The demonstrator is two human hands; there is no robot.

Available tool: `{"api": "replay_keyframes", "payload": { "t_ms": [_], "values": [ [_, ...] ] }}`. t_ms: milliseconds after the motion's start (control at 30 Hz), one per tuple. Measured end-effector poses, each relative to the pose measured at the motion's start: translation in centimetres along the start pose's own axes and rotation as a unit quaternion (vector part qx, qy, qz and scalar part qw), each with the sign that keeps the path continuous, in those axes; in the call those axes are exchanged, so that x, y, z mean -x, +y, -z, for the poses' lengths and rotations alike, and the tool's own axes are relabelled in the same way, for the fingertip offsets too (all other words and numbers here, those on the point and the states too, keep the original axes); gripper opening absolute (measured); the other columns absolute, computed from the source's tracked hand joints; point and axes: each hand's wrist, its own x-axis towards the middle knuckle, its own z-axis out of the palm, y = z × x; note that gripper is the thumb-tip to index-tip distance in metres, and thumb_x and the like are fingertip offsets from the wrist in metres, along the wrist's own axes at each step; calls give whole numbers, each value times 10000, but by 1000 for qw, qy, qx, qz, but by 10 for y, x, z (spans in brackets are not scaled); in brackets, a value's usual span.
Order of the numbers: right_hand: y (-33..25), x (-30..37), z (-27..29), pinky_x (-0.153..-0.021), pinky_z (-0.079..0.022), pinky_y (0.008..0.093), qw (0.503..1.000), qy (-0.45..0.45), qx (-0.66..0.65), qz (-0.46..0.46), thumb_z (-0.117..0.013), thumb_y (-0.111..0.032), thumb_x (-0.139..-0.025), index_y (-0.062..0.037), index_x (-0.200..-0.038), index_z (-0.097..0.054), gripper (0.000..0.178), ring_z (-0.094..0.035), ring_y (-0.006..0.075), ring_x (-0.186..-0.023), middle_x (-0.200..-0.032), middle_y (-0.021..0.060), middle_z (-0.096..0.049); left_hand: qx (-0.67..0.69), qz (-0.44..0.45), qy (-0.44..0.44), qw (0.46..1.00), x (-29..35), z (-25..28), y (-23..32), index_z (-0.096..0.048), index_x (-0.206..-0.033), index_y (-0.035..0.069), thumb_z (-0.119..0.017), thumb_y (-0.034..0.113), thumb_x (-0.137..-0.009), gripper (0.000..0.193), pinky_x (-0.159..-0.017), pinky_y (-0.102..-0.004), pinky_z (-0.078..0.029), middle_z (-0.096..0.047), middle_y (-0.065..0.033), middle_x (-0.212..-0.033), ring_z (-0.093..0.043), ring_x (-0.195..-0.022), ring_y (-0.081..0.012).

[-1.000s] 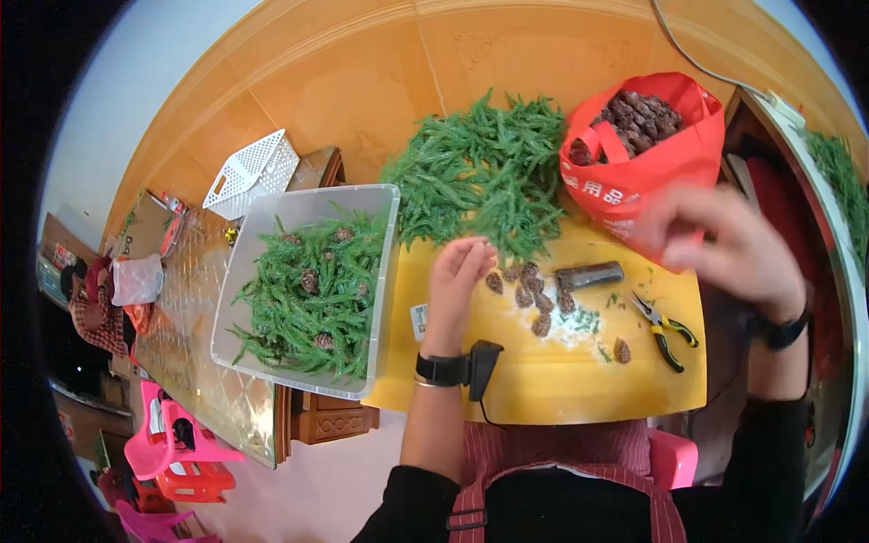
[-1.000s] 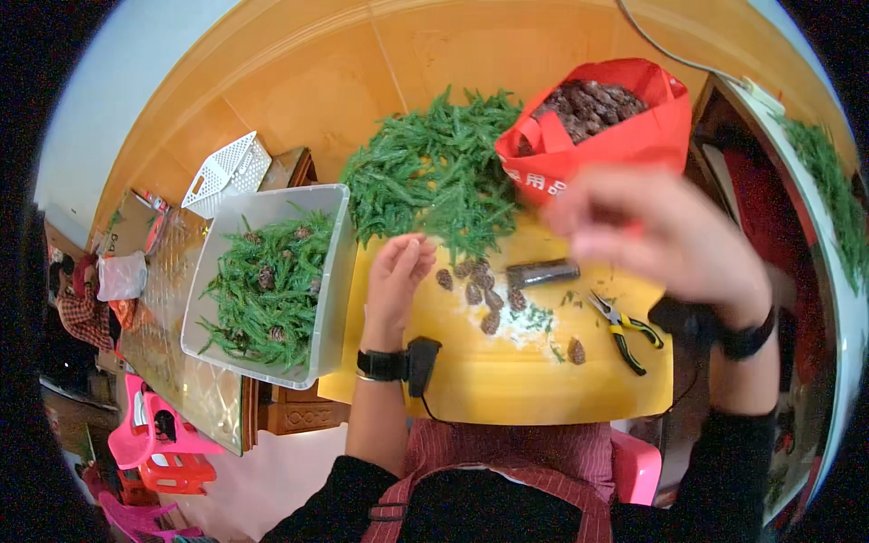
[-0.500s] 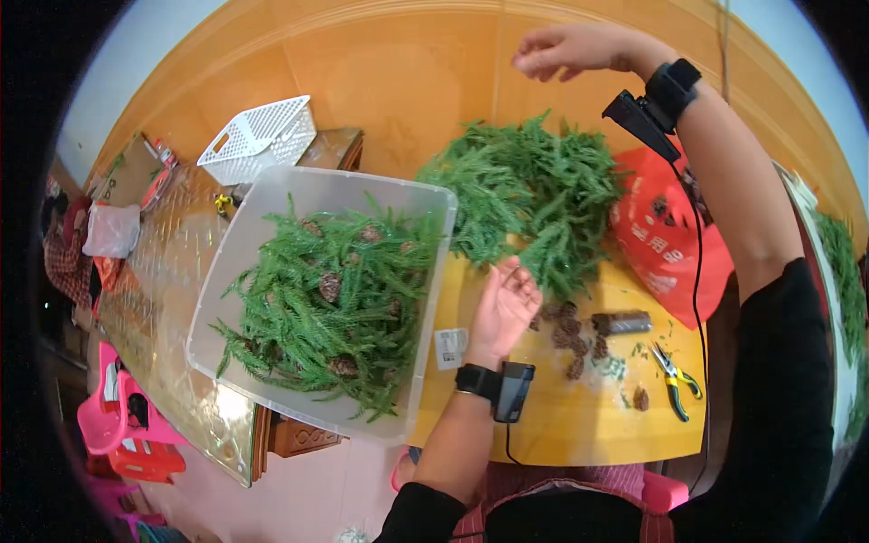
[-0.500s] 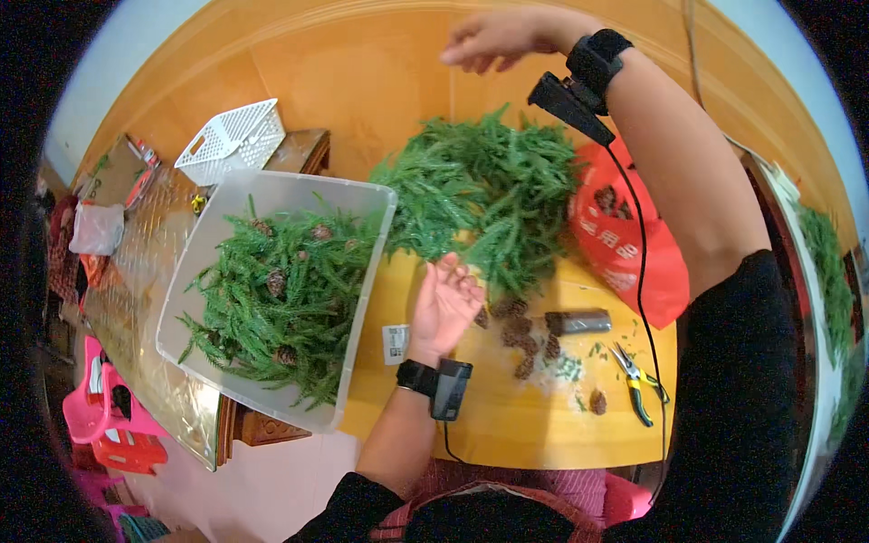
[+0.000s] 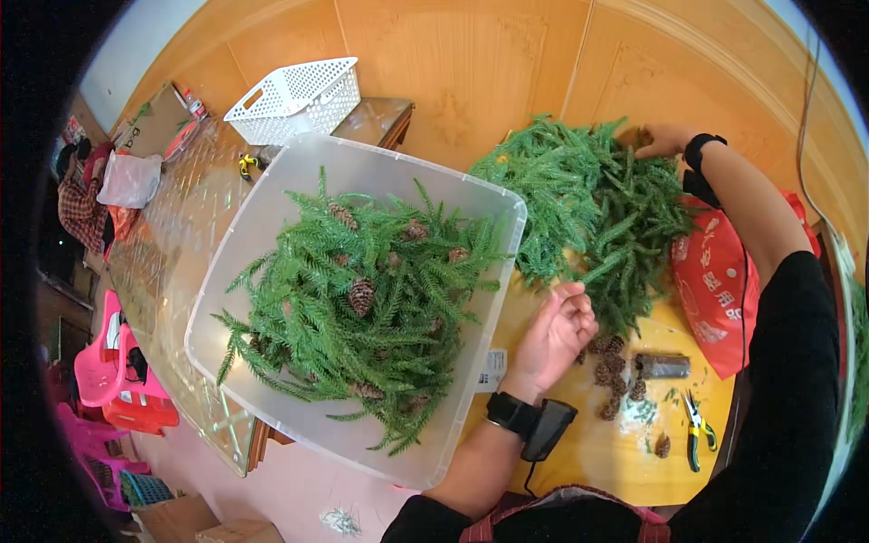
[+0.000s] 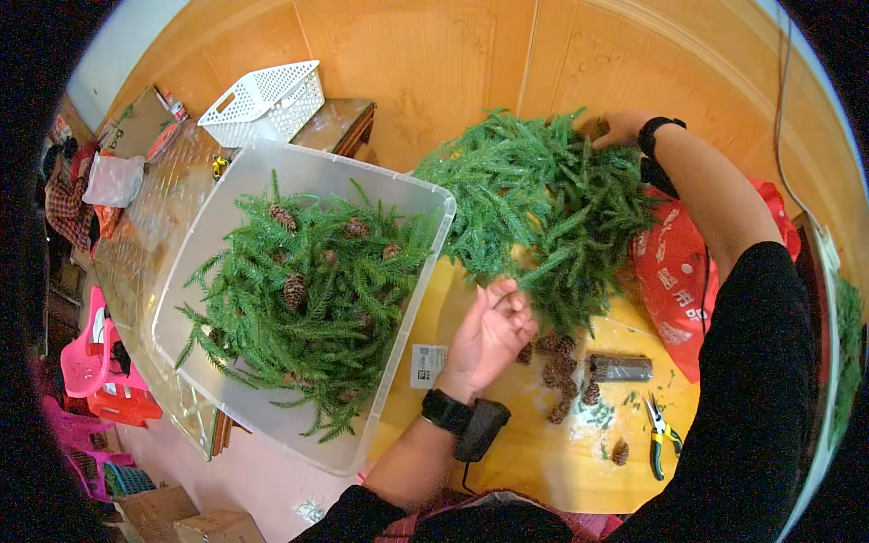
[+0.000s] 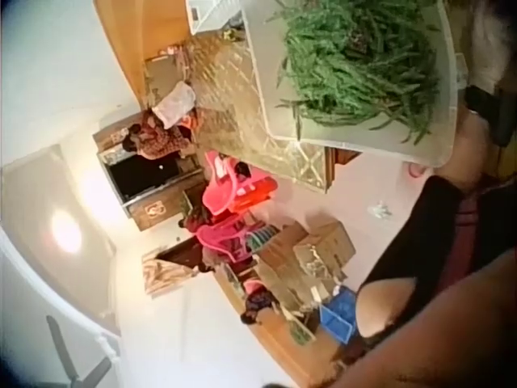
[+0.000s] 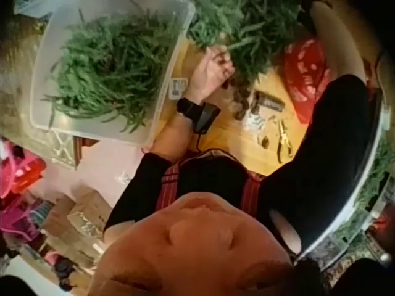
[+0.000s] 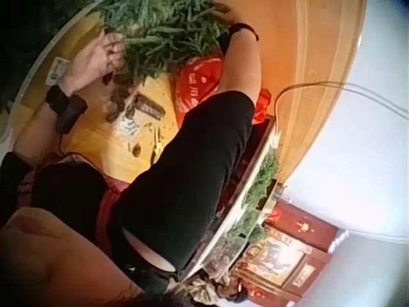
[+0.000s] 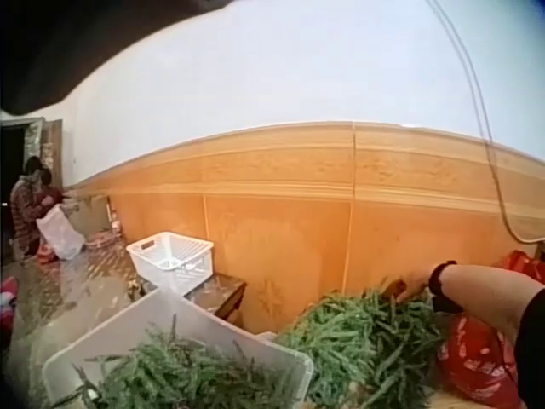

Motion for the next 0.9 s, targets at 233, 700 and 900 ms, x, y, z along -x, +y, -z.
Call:
{"api": "replay_keyframes", "payload": {
  "t_ms": [233,700,900],
  "values": [
    [65,-45,-47,-790,-428,376,995,-46,-67,65,-677,-438,-660,-55,-1130,-517,627,-556,253,-936,-1052,130,-590,32,5,-24,999,-3,-7,-2,-518,-1042,70,-451,275,-908,253,-706,-267,-397,-511,-42,-841,-475,-740,-135],
    [13,3,-21,-664,-479,337,996,-68,46,29,-683,-159,-608,-138,-1123,-554,532,-592,208,-788,-907,103,-634,8,3,15,1000,-1,-4,1,-534,-1011,85,-445,311,-909,263,-712,-269,-390,-491,-23,-820,-462,-718,-125],
    [-30,46,26,-526,-467,322,998,-67,16,1,-677,-115,-601,-78,-963,-611,370,-577,155,-579,-675,61,-619,-8,4,5,1000,-3,0,-1,-514,-1008,96,-409,352,-916,292,-732,-283,-369,-475,-16,-832,-431,-720,-126]
  ]
}}
